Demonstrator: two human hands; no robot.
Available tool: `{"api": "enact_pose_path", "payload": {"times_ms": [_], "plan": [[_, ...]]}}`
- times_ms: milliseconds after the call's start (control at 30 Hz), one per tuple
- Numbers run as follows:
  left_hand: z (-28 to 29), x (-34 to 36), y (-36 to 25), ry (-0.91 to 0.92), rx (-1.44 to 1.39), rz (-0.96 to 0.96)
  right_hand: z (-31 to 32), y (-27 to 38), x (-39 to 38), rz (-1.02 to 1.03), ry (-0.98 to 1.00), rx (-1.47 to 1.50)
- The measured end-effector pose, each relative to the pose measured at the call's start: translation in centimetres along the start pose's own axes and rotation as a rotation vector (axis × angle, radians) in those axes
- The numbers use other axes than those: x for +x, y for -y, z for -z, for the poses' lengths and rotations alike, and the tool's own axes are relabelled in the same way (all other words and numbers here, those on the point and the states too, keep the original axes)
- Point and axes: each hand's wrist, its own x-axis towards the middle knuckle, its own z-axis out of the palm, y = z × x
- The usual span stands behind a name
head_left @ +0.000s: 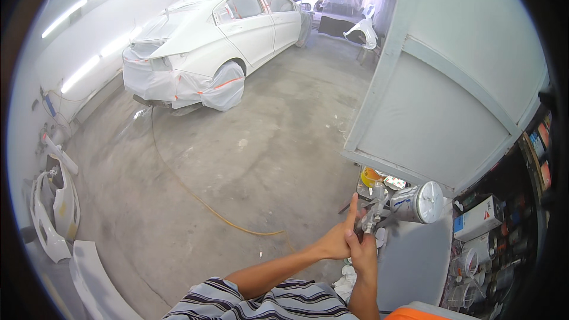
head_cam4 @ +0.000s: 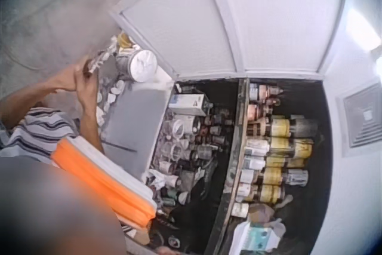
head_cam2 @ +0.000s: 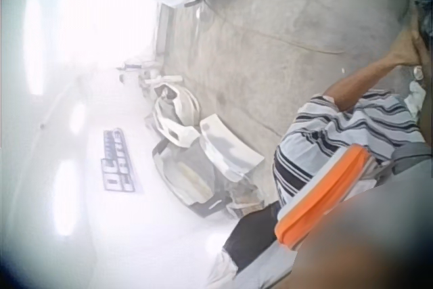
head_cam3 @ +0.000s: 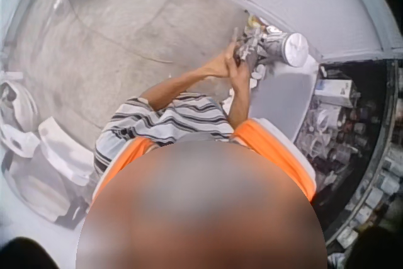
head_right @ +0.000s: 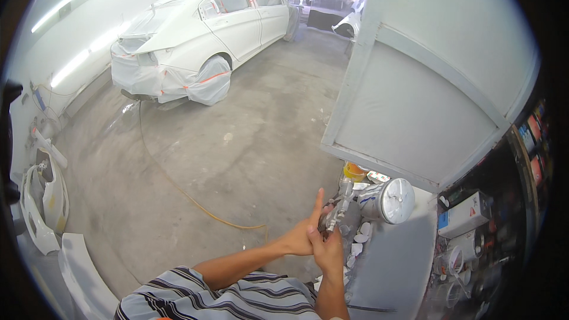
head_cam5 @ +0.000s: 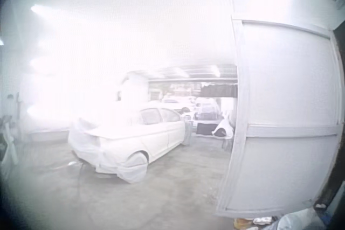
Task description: The person spray paints the front and side of a white car with a paint gun. They pause to refill the paint cup from a container on a shelf, then resume spraying the car's body panels.
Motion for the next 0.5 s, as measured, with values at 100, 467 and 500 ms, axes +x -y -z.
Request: {"api": "enact_pose_path", "payload": {"times_ms": [100, 467, 500], "plan": [[5.0, -0.5, 1.2, -0.015, 0.006, -0.074, -5.5, 1.6, 3.6, -0.004, -0.091, -0.136], [34.2, -10.6, -13.8, -0.543, 0.494, -0.185, -22.0, 1.5, 16.0, -0.180, 0.112, 0.100], [34.4, -12.4, -17.2, -0.820, 0.254, -0.391, -23.6, 0.9, 17.1, -0.222, 0.110, 0.087]]}}
